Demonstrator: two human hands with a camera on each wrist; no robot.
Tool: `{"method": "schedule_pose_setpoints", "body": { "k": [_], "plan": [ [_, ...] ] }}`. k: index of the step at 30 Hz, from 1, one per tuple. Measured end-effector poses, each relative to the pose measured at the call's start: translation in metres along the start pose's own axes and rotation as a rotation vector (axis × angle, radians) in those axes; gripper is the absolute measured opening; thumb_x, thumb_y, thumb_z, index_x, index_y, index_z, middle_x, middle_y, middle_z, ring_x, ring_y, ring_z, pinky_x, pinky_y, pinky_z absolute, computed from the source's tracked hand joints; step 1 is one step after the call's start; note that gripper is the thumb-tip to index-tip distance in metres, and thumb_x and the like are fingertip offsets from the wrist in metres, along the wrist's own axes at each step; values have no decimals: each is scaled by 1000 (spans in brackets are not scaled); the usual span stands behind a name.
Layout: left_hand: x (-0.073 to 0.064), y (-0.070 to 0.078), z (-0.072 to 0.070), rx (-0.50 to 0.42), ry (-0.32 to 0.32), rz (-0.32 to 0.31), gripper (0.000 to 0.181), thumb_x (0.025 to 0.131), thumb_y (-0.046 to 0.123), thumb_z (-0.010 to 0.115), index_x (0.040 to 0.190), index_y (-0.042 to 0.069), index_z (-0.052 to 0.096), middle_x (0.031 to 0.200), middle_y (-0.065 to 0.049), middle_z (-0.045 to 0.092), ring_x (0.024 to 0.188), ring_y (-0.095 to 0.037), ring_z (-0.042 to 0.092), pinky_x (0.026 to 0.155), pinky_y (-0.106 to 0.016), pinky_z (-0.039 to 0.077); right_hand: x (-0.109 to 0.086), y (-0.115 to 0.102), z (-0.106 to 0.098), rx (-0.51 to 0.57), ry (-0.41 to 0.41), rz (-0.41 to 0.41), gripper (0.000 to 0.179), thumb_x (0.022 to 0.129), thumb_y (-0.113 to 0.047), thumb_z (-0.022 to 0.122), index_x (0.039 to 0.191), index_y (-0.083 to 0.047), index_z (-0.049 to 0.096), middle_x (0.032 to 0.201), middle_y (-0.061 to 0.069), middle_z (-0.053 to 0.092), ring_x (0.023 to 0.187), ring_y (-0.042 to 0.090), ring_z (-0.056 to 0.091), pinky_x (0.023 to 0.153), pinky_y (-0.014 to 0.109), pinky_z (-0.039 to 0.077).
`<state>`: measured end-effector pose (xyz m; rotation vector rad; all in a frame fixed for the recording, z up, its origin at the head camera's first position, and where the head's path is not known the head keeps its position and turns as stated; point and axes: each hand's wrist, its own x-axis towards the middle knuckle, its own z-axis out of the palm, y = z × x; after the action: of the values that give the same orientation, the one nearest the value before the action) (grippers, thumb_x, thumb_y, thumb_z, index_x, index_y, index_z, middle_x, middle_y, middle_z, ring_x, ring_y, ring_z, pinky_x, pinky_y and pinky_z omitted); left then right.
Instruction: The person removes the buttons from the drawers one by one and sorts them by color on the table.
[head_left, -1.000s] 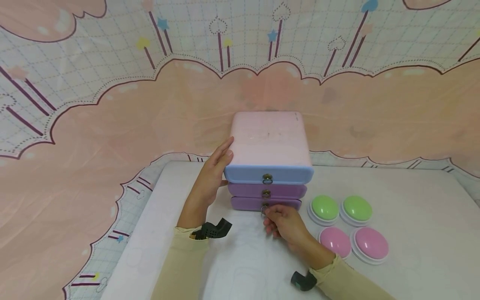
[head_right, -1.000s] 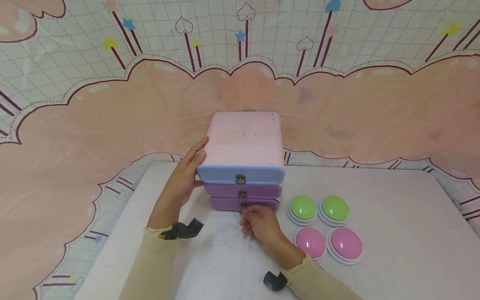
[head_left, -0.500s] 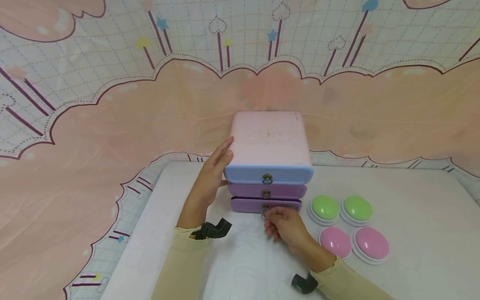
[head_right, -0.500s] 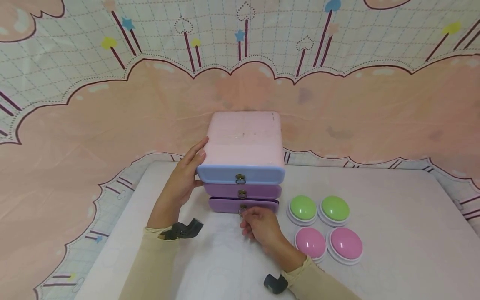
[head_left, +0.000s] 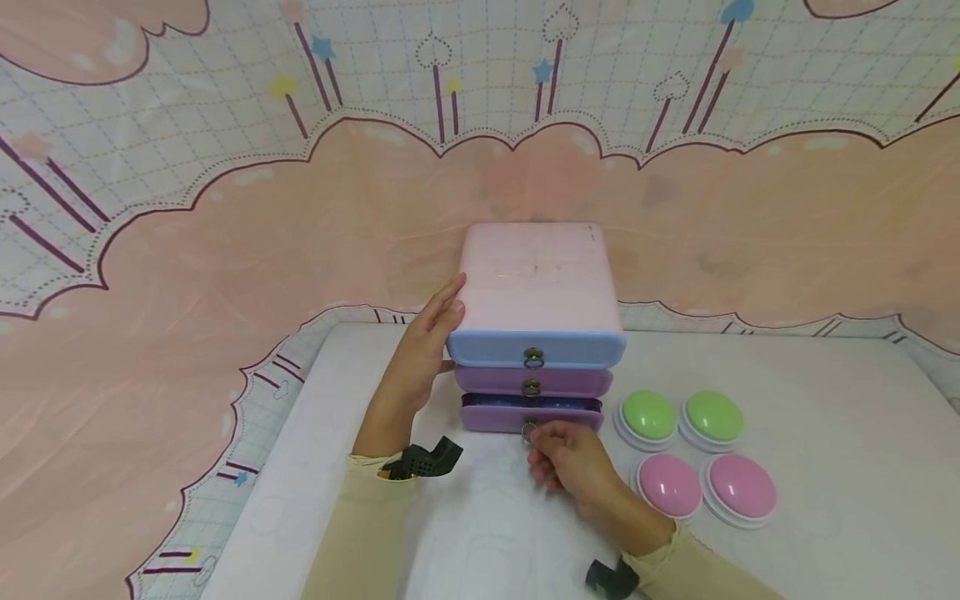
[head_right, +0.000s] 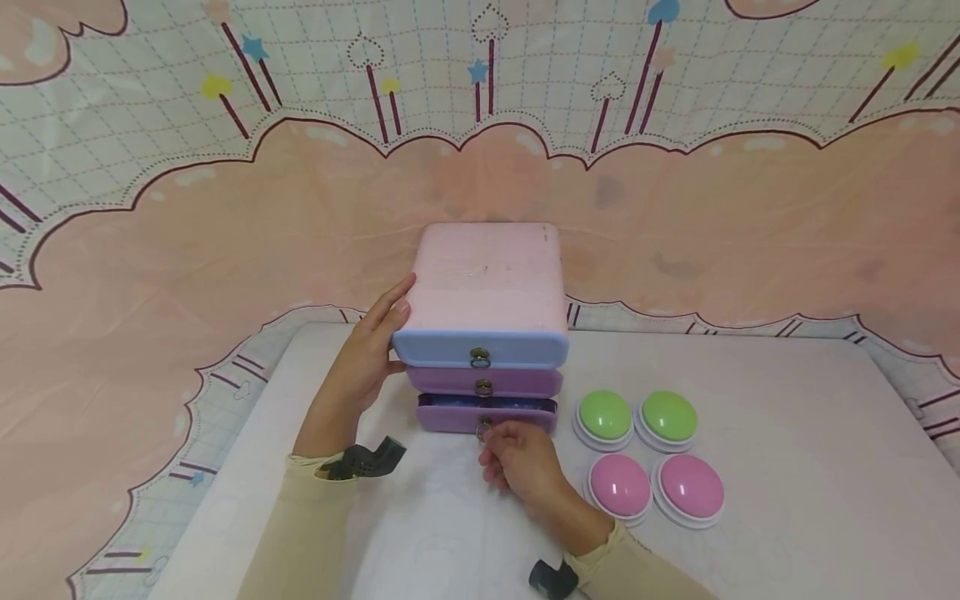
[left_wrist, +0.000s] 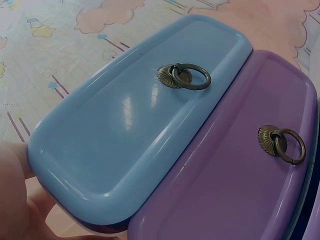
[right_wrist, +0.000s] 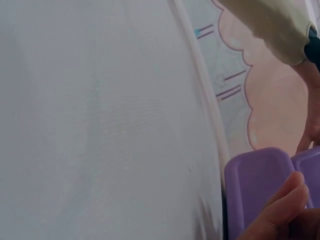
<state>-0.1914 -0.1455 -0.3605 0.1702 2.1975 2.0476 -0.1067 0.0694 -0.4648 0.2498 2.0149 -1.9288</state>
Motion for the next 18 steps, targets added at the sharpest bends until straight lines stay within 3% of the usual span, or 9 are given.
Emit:
{"method": "schedule_pose_setpoints", "body": {
  "k": [18],
  "plan": [
    [1,-1,-1,10,-2,-6,50,106,46,50,155,45,39,168,11,25,153,-35,28,103,-80,34,-14,5,-1,15,-28,8,20,100,-11,59,106,8,64,72,1,64,51,8,55,46,22,44]
  ]
}}
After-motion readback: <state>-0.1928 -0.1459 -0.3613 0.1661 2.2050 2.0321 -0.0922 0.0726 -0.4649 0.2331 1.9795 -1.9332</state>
